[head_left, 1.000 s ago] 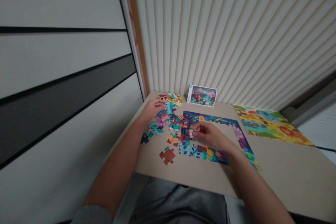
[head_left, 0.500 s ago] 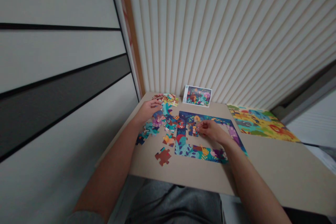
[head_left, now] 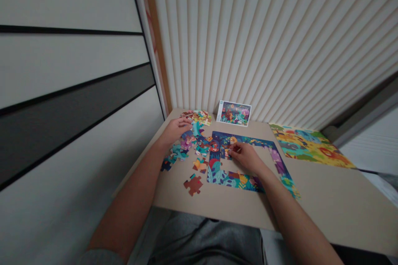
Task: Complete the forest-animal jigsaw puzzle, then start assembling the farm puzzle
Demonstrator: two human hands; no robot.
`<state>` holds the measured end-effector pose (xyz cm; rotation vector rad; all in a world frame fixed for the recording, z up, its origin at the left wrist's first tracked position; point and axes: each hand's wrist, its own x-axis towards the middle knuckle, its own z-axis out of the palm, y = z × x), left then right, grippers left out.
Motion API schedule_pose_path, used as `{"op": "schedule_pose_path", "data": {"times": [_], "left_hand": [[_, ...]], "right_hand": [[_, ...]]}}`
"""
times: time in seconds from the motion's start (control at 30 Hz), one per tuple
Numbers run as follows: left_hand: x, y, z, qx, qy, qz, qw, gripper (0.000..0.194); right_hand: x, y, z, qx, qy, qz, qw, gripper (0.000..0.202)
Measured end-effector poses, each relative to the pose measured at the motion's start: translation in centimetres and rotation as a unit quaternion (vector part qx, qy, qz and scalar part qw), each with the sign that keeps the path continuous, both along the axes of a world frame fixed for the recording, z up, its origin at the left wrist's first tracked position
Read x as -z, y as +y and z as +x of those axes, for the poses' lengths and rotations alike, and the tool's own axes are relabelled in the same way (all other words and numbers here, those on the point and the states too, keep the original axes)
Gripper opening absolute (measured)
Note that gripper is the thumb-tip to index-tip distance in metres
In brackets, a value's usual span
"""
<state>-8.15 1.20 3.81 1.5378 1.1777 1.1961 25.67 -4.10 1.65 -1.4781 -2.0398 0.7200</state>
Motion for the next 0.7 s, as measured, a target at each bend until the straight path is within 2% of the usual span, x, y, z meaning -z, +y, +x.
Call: {"op": "schedule_pose_path", "data": {"times": [0.23,0.53,0.7], "left_hand": [[0.2,0.3,-0.1,-0.006,-0.009,0.001,1.0,0.039],[0.0,0.0,-0.1,0.001,-0.029,-0.019,0.999,0.042],[0.0,0.2,-0.2,-0.019,-0.022,-0.005,1.0,0.041]], "right_hand": [[-0.2,-0.3,0.6,-0.037,0.01,-0.047,0.998,0.027],[0.1,0.0,0.8,-0.027,-0.004,-0.037,0.999,0.026],[-0.9,-0.5,-0.3,-0.018,0.092,-0.052,0.994,0.027]]}}
